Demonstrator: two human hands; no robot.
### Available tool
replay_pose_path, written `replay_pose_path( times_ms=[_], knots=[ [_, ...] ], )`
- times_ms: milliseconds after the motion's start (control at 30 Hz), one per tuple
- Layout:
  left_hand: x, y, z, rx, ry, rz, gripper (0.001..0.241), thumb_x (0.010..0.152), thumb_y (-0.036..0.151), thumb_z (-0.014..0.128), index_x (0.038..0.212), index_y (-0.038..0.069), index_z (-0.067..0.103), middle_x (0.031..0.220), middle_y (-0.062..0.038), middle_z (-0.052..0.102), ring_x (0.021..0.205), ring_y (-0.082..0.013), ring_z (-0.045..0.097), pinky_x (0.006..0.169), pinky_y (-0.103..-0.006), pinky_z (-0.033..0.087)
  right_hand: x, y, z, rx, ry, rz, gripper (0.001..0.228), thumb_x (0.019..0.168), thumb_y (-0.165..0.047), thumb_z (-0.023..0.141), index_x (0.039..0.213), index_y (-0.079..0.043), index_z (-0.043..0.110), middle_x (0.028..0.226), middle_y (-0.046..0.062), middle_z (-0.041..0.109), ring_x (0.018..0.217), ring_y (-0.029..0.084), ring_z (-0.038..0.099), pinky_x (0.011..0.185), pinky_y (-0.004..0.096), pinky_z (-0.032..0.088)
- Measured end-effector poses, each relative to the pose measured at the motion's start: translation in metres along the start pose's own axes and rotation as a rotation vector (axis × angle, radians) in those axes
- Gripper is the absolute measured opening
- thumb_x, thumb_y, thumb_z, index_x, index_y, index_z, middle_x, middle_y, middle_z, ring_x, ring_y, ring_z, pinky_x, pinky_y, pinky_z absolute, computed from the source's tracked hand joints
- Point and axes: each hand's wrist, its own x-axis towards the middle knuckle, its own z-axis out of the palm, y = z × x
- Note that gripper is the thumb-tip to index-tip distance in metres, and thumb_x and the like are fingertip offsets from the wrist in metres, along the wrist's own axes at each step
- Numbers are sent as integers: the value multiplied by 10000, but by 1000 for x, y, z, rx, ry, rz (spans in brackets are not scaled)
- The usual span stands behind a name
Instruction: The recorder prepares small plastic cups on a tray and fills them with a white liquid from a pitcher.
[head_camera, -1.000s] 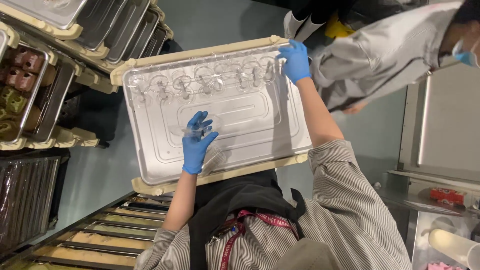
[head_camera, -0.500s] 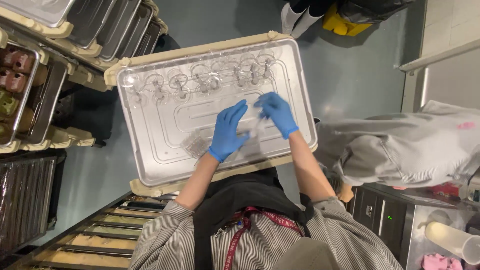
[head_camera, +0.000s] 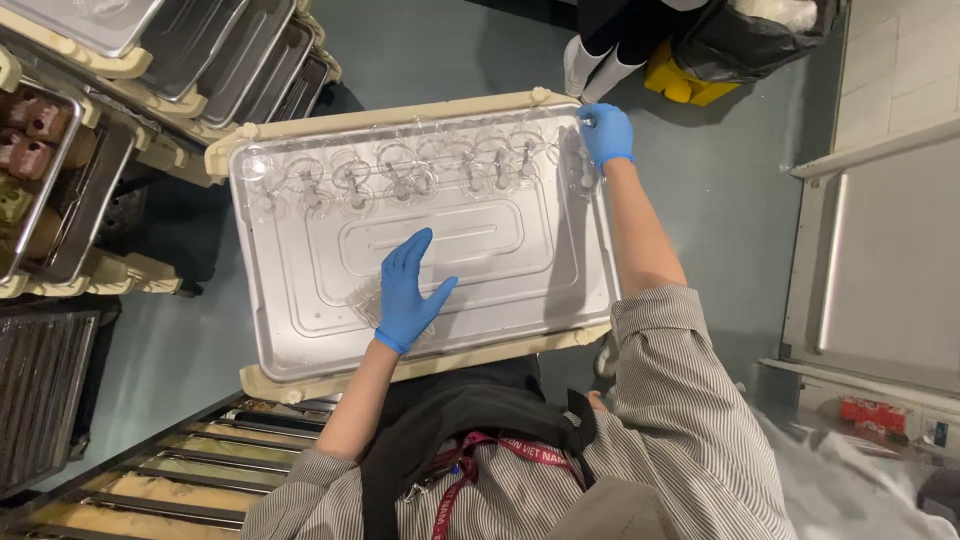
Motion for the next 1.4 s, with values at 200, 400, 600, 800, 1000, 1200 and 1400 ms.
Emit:
replay_pose_path(
  times_ms=[200, 400, 600, 800, 1000, 1200, 1400],
  knots=[
    [-4, -8, 0, 27, 15, -72, 770, 882, 261, 819, 1532, 86, 447, 1545, -122, 507, 1374, -329, 495, 1160, -446, 364, 17, 4, 6, 104, 105, -77, 353, 766, -26, 773, 1112, -96, 758, 1066, 125, 736, 927, 284, 695, 839, 386, 555],
    [34, -12, 12, 46, -16, -30, 749, 900, 293, 793, 1528, 83, 445, 1568, -141, 469, 1421, -354, 443, 1193, -474, 325, 0, -79, -24, -74, 27, -171, 524, 848, 38, 630, 1341, -135, 658, 1387, 90, 638, 1286, 333, 553, 1085, 450, 428],
    [134, -46, 77, 173, -134, 166, 744, 964, 370, 715, 1566, 56, 410, 1673, -186, 292, 1568, -408, 217, 1286, -549, 163, -7, -113, 17, -172, -163, -458, 659, 874, -82, 653, 1514, -98, 496, 1603, 202, 386, 1460, 437, 348, 1198, 553, 252],
    [187, -79, 130, 372, -324, 196, 800, 922, 410, 675, 1563, 35, 378, 1681, -181, 208, 1558, -409, 144, 1266, -556, 90, -9, -114, 41, -273, -202, -433, 720, 880, -88, 619, 1576, -105, 436, 1661, 211, 292, 1519, 467, 245, 1240, 578, 180],
    [194, -96, 153, 514, -383, 209, 775, 966, 452, 601, 1585, 52, 359, 1689, -162, 189, 1553, -410, 133, 1257, -567, 68, -7, -121, 38, -262, -262, -353, 797, 814, -75, 611, 1578, -57, 385, 1668, 210, 256, 1535, 453, 205, 1253, 570, 145],
    [199, -86, 146, 497, -420, 207, 762, 983, 470, 564, 1584, 48, 359, 1682, -198, 166, 1551, -428, 113, 1259, -574, 51, -24, -132, -5, -147, -170, -340, 884, 786, -6, 552, 1624, 33, 274, 1685, 239, 195, 1564, 450, 128, 1280, 559, 82],
    [169, -8, 131, 195, -224, 275, 710, 999, 397, 656, 1552, 24, 412, 1661, -231, 224, 1540, -443, 176, 1254, -576, 111, -160, -136, -108, 107, 310, -106, 721, 889, 59, 505, 1593, -10, 365, 1664, 218, 332, 1589, 393, 246, 1328, 503, 168]
  ],
)
